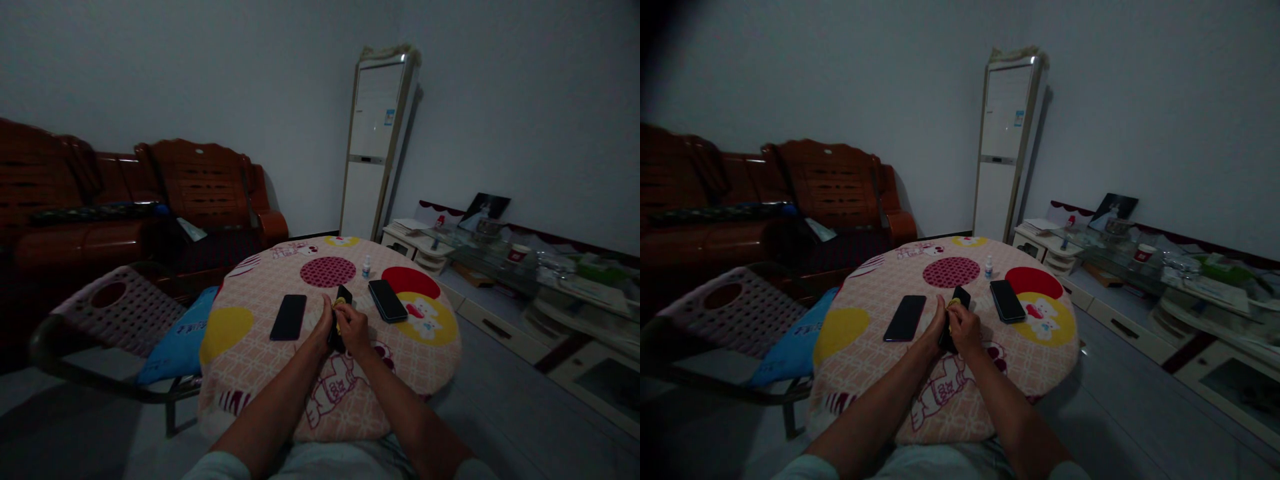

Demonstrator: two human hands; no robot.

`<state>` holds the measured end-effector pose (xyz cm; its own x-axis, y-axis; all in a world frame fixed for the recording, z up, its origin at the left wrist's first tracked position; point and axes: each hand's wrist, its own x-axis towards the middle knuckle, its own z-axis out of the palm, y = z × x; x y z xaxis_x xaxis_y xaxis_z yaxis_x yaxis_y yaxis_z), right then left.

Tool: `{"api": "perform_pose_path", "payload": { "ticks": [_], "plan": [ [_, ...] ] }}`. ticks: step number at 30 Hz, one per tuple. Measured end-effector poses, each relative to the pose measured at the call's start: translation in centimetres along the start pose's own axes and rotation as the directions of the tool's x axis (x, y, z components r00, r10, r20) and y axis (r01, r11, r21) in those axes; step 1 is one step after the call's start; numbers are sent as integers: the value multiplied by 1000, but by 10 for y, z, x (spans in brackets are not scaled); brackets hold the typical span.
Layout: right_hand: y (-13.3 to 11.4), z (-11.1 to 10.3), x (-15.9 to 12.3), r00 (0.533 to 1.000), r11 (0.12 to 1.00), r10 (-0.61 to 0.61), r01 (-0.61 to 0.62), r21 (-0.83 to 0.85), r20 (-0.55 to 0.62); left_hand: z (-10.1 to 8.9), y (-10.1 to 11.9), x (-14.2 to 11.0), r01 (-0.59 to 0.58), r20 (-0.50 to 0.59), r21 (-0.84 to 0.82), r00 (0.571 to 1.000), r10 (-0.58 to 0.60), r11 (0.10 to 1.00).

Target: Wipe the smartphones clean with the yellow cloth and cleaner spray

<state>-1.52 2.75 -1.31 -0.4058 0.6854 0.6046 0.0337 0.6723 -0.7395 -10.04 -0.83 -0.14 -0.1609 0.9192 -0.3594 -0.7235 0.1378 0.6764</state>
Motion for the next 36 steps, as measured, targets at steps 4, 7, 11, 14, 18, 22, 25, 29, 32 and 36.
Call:
{"api": "perform_pose_path", "payload": {
  "ticks": [4, 7, 11, 14, 18, 22, 25, 29, 32, 36],
  "plan": [
    [-1, 2, -2, 1000, 1000, -13, 13, 3, 16, -1, -1, 0, 4, 27, -75, 1000, -2, 997],
    [-4, 2, -13, 995, 999, -22, 19, 31, 95, -5, 0, 2, -66, 35, -155, 997, 72, 986],
    [-8, 2, -21, 981, 997, -70, 67, 27, 182, -11, 2, 8, -134, 14, -250, 990, 142, 959],
    [-6, 6, -17, 985, 995, -100, 99, 13, 140, -12, 2, 9, -128, 15, -268, 990, 137, 955],
    [-3, 8, -12, 987, 992, -123, 120, 37, 106, -11, 3, 7, -109, 15, -268, 993, 117, 957],
    [-8, 4, -17, 974, 990, -140, 134, 43, 180, -11, 9, 7, -111, 33, -285, 992, 125, 952],
    [-14, 2, -23, 955, 988, -155, 146, 55, 253, -14, 14, 9, -140, 33, -283, 987, 156, 949],
    [-15, 3, -25, 947, 984, -179, 170, 57, 267, -22, 17, 11, -151, 16, -310, 986, 164, 939],
    [-10, 4, -24, 959, 988, -151, 151, 17, 238, -30, 19, 12, -147, 37, -372, 984, 173, 917],
    [0, 1, -21, 984, 996, -74, 82, -45, 163, -36, 23, 13, -167, 59, -417, 976, 210, 893]
  ]
}}
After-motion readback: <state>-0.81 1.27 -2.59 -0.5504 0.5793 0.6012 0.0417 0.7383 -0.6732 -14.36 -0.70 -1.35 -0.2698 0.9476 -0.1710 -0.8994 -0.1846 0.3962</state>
